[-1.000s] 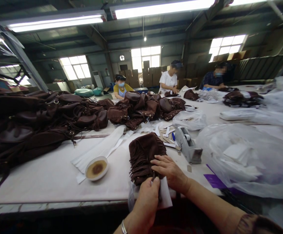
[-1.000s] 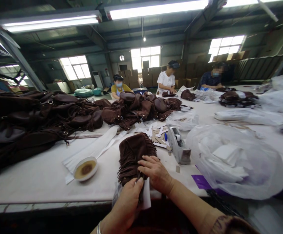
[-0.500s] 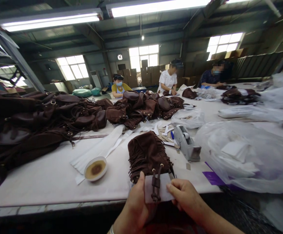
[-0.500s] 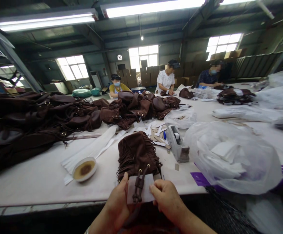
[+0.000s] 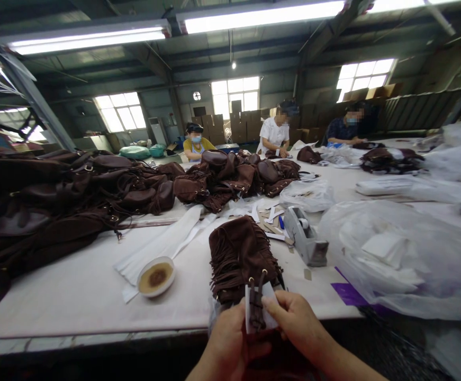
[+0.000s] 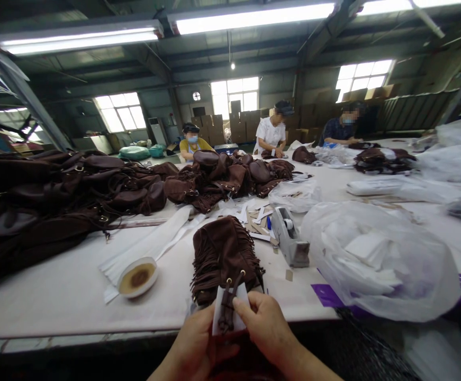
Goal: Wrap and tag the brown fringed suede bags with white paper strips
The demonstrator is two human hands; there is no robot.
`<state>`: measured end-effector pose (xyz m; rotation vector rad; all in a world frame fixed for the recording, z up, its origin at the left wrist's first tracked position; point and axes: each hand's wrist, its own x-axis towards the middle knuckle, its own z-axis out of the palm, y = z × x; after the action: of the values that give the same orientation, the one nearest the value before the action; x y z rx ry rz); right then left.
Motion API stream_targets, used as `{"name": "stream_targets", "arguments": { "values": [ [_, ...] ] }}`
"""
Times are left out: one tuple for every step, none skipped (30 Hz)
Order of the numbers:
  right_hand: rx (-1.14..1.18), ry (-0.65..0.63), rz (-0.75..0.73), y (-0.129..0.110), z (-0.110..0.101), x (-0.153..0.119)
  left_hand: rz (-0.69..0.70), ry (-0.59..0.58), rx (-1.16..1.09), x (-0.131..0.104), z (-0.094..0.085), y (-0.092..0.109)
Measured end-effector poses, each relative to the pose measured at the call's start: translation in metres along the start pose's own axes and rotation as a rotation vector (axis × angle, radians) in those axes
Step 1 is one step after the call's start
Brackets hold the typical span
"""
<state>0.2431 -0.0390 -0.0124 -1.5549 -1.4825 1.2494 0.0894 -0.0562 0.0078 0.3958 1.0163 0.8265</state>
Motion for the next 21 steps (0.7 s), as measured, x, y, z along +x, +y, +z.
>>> {"name": "stream_targets", "arguments": {
  "values": [
    [-0.015,0.009,-0.013,-0.001,0.001,0.001,0.016,-0.004,0.018,0.001,0.000,-0.001],
    [-0.027,0.012,-0.019,-0.002,0.002,0.002,0.037,0.000,0.040,0.003,-0.001,-0.003],
    [-0.037,0.011,-0.020,-0.003,0.003,0.003,0.062,0.005,0.066,0.004,-0.003,-0.005],
    [-0.047,0.007,-0.017,-0.004,0.004,0.003,0.085,0.012,0.091,0.005,-0.004,-0.006],
    [-0.062,0.004,-0.012,-0.005,0.005,0.003,0.106,0.018,0.118,0.006,-0.005,-0.008],
    [-0.083,0.005,-0.009,-0.005,0.006,0.002,0.127,0.025,0.151,0.007,-0.005,-0.010],
    [-0.112,0.013,-0.008,-0.005,0.007,0.001,0.150,0.031,0.193,0.008,-0.006,-0.012],
    [-0.144,0.024,-0.014,-0.005,0.008,-0.001,0.182,0.039,0.244,0.009,-0.005,-0.013],
    [-0.173,0.034,-0.028,-0.004,0.009,-0.002,0.227,0.055,0.304,0.010,-0.005,-0.015],
    [-0.194,0.041,-0.047,-0.002,0.010,-0.004,0.282,0.078,0.367,0.011,-0.004,-0.016],
    [-0.206,0.046,-0.066,0.000,0.011,-0.006,0.341,0.104,0.425,0.012,-0.003,-0.017],
    [-0.211,0.048,-0.085,0.002,0.012,-0.008,0.395,0.133,0.475,0.013,-0.002,-0.019],
    [-0.209,0.049,-0.104,0.005,0.013,-0.011,0.439,0.161,0.512,0.014,-0.001,-0.020],
    [-0.203,0.048,-0.122,0.008,0.014,-0.013,0.471,0.184,0.538,0.016,-0.001,-0.022],
    [-0.200,0.052,-0.141,0.012,0.014,-0.016,0.494,0.199,0.557,0.018,-0.001,-0.024],
    [-0.200,0.058,-0.164,0.015,0.014,-0.018,0.511,0.208,0.573,0.020,0.000,-0.026],
    [-0.204,0.062,-0.196,0.019,0.014,-0.021,0.522,0.217,0.588,0.022,0.000,-0.027],
    [-0.217,0.066,-0.233,0.022,0.013,-0.023,0.528,0.226,0.603,0.023,0.000,-0.029],
    [-0.243,0.075,-0.274,0.025,0.013,-0.024,0.530,0.239,0.620,0.025,-0.001,-0.030],
    [-0.282,0.088,-0.318,0.028,0.012,-0.026,0.529,0.255,0.641,0.026,-0.001,-0.031],
    [-0.329,0.103,-0.367,0.030,0.012,-0.027,0.529,0.274,0.663,0.027,-0.001,-0.032]
  ]
}}
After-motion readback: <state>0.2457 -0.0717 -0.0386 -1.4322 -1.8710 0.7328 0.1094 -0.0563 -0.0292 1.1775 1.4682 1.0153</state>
